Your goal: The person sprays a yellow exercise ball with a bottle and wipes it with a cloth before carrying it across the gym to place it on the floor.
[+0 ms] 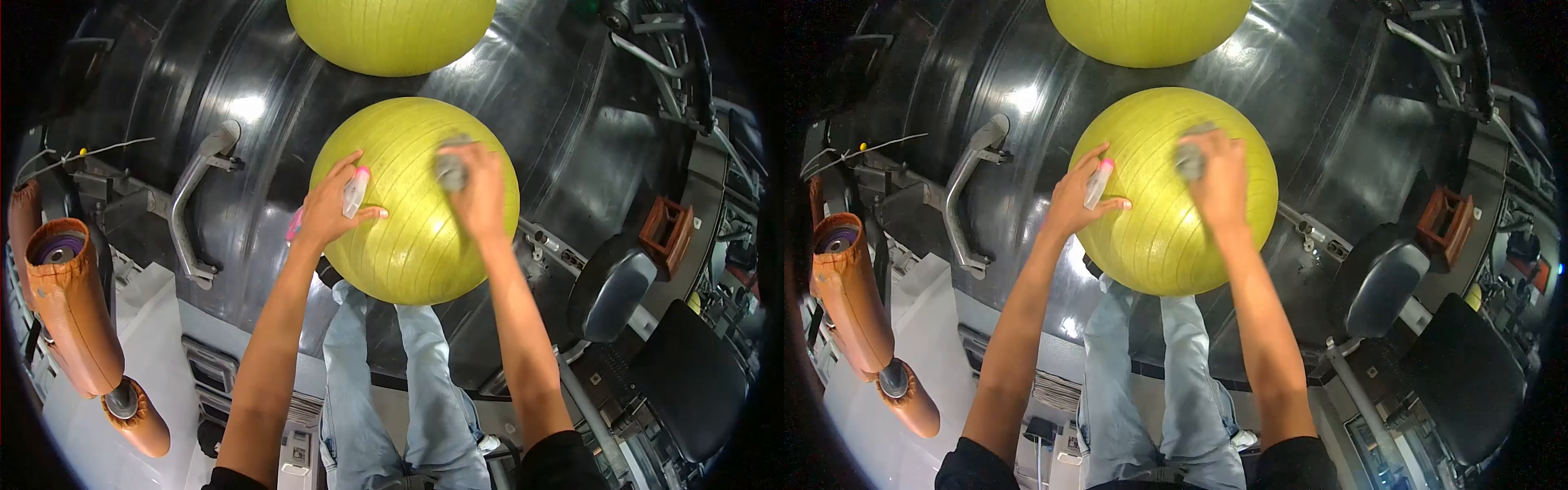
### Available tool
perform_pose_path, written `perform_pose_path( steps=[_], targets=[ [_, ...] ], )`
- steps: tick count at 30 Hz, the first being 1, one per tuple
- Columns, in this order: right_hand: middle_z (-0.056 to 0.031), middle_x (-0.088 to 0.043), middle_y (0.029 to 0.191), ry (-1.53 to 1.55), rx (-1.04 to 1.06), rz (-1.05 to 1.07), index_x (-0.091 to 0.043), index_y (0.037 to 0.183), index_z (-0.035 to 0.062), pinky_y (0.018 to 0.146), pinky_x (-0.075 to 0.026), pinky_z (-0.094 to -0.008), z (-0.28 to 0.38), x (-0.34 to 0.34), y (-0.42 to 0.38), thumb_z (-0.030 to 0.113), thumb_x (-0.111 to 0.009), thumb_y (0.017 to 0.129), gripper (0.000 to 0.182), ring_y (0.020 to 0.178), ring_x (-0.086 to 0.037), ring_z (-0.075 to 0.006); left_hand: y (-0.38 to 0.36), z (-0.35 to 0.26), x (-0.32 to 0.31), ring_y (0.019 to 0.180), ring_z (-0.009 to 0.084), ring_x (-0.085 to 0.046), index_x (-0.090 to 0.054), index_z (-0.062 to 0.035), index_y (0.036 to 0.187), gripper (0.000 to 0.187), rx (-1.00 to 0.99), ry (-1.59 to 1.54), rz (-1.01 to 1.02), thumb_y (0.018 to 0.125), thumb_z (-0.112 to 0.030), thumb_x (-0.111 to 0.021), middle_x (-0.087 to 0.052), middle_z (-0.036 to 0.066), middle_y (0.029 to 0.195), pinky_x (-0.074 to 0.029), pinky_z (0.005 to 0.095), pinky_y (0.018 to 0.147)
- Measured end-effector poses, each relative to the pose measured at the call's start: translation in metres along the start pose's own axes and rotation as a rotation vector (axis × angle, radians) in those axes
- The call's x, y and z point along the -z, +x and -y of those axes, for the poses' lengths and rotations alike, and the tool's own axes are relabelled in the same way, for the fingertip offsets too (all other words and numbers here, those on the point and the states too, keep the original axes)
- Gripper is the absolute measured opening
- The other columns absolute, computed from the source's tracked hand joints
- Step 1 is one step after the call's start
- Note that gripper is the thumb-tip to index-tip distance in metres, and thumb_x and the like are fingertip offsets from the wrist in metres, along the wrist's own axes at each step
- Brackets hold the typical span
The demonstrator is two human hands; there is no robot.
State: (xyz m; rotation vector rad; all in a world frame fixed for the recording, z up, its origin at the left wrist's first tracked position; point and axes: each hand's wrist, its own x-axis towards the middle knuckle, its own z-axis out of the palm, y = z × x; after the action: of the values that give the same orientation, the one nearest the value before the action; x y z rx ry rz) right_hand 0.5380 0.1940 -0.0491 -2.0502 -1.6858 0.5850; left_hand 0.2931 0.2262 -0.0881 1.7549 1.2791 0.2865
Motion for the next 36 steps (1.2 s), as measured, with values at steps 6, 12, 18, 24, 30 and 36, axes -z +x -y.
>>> perform_pose_path(
  steps=[6, 12, 18, 24, 30, 36],
  targets=[
    [-0.0041, -0.062, 0.113, -0.071, 0.565, 0.378, -0.07, 0.107, 0.0171, 0.097, -0.045, -0.0473, 0.022, -0.027, -0.065, 0.006, -0.065, 0.076, 0.034, 0.112, -0.055, -0.0319, 0.025, 0.008, -0.007, 0.119, 0.0325, -0.061, -0.055, -0.0015, 0.093, 0.07, -0.045, 0.049, -0.042, 0.064, -0.056, -0.087, -0.051, 0.007, 0.149, -0.052, 0.0429, 0.09],
    [-0.0071, -0.064, 0.11, -0.105, 0.181, 0.081, -0.07, 0.11, 0.0178, 0.09, -0.049, -0.0439, -0.001, 0.006, 0.024, -0.003, -0.074, 0.064, 0.051, 0.1, -0.058, -0.0337, 0.04, -0.003, -0.008, 0.123, 0.0307, -0.059, -0.058, -0.0032, 0.101, 0.067, 0.021, 0.05, -0.017, 0.069, -0.056, -0.085, -0.05, 0.005, 0.151, -0.049, 0.0418, 0.096],
    [-0.0053, -0.062, 0.112, -0.165, 0.363, 0.159, -0.07, 0.114, 0.0187, 0.089, -0.05, -0.0444, 0.024, -0.025, -0.039, -0.001, -0.071, 0.067, 0.051, 0.1, -0.057, -0.0342, 0.069, -0.004, -0.004, 0.124, 0.0293, -0.059, -0.061, -0.0011, 0.105, 0.077, 0.079, 0.122, -0.004, 0.064, -0.062, -0.084, -0.05, 0.004, 0.152, -0.05, 0.0422, 0.096],
    [0.0, -0.062, 0.111, -0.041, 0.42, 0.495, -0.071, 0.113, 0.0195, 0.089, -0.049, -0.0404, 0.026, -0.022, -0.129, 0.007, -0.075, 0.065, 0.05, 0.098, -0.056, -0.0295, 0.082, 0.01, 0.007, 0.127, 0.027, -0.058, -0.061, -0.0039, 0.123, 0.09, 0.149, 0.155, 0.021, 0.062, -0.068, -0.082, -0.05, 0.003, 0.151, -0.047, 0.044, 0.1],
    [0.0, -0.062, 0.106, 0.126, 0.373, 0.388, -0.073, 0.11, 0.0214, 0.08, -0.052, -0.038, 0.012, 0.0, -0.115, 0.006, -0.075, 0.067, 0.046, 0.097, -0.057, -0.0267, 0.097, 0.02, 0.024, 0.124, 0.0284, -0.059, -0.06, -0.0115, 0.13, 0.093, 0.285, 0.104, -0.076, 0.064, -0.074, -0.078, -0.06, 0.007, 0.138, -0.047, 0.0457, 0.1],
    [0.0, -0.064, 0.104, 0.092, 0.123, -0.02, -0.073, 0.111, 0.0221, 0.076, -0.053, -0.0392, 0.043, -0.026, -0.046, 0.0, -0.08, 0.056, 0.059, 0.094, -0.057, -0.0279, 0.097, 0.023, 0.015, 0.122, 0.029, -0.06, -0.06, -0.0122, 0.131, 0.092, 0.219, 0.17, -0.081, 0.065, -0.075, -0.076, -0.062, 0.005, 0.132, -0.047, 0.0461, 0.099]
  ],
)
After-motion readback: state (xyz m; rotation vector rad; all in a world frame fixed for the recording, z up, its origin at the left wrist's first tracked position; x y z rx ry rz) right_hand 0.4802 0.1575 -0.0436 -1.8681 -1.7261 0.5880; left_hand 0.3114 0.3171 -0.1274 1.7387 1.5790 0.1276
